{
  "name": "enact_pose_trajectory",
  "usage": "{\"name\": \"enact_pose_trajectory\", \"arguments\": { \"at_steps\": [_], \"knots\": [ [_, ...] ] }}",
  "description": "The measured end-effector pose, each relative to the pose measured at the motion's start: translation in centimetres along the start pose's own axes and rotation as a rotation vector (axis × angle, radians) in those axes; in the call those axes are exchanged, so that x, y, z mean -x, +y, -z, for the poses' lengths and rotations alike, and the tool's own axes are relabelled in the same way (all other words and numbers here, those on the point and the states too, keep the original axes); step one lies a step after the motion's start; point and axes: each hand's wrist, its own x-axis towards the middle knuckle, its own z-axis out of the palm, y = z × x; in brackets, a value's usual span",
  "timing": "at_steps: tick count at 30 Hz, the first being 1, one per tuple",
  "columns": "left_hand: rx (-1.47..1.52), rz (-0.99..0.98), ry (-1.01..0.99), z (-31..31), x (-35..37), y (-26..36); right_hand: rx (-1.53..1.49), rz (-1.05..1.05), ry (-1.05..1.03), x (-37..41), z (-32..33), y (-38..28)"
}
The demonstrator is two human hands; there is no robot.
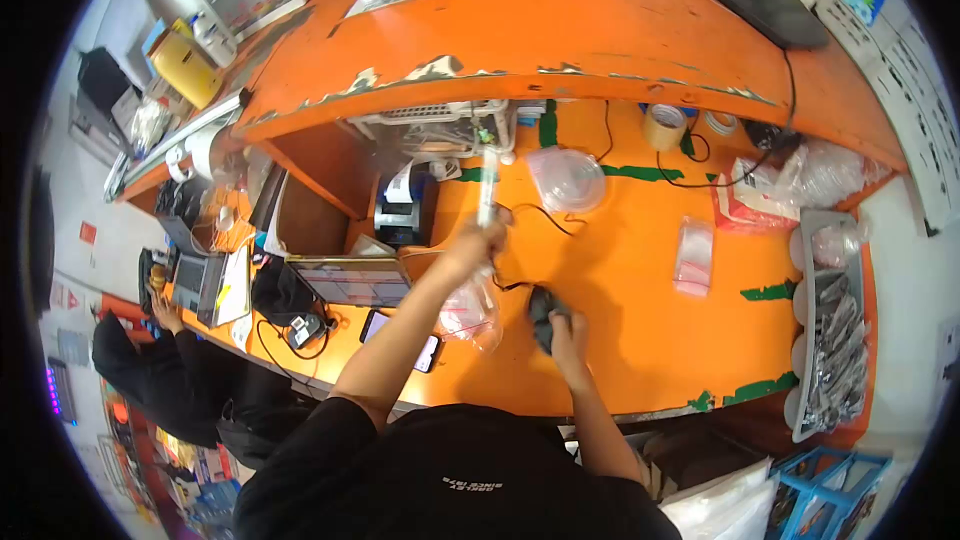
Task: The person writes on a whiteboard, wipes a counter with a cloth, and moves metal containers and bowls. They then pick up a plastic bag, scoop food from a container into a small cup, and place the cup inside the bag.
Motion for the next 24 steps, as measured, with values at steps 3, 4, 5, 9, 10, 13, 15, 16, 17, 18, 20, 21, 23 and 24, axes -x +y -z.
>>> {"name": "enact_pose_trajectory", "arguments": {
  "at_steps": [3,4,5,9,10,13,15,16,17,18,20,21,23,24],
  "knots": [
    [-0.448,-0.198,-0.014,-1.7,0.8,-2.1,0.343,0.488,0.503,-3.5,0.5,-0.9],
    [-0.804,-0.211,0.146,-1.5,0.8,-2.8,0.731,0.562,0.587,-4.9,0.6,-1.4],
    [-1.158,-0.206,0.306,-1.2,1.0,-3.6,1.123,0.632,0.657,-5.5,0.5,-1.3],
    [-1.617,-0.204,0.333,3.1,2.5,-10.2,1.33,0.647,0.559,-6.1,-1.0,0.3],
    [-1.604,-0.291,0.272,3.8,3.2,-11.0,1.339,0.609,0.55,-6.2,-0.9,0.6],
    [-1.344,-0.145,0.285,4.0,2.4,-11.8,1.332,0.584,0.555,-6.7,-0.8,0.7],
    [-1.301,-0.137,0.265,4.9,1.9,-11.0,1.098,0.672,0.613,-7.6,-0.9,0.2],
    [-1.126,-0.146,0.315,5.3,2.1,-10.1,0.981,0.745,0.577,-7.4,-1.7,-0.6],
    [-0.952,-0.155,0.359,5.6,2.3,-9.2,0.983,0.756,0.571,-7.4,-2.4,-0.5],
    [-0.874,-0.293,0.445,6.0,2.5,-8.8,0.964,0.79,0.553,-7.4,-3.1,0.1],
    [-0.833,-0.298,0.469,5.9,3.0,-6.2,1.057,0.728,0.488,-8.5,-4.2,0.7],
    [-0.789,-0.292,0.485,5.6,3.7,-4.7,1.056,0.73,0.483,-9.5,-4.9,0.3],
    [-0.775,-0.302,0.501,4.5,4.8,-2.6,0.963,0.881,0.529,-12.7,-7.0,-1.9],
    [-0.736,-0.368,0.487,3.9,5.2,-2.1,0.995,0.962,0.472,-15.2,-7.2,-2.5]
  ]
}}
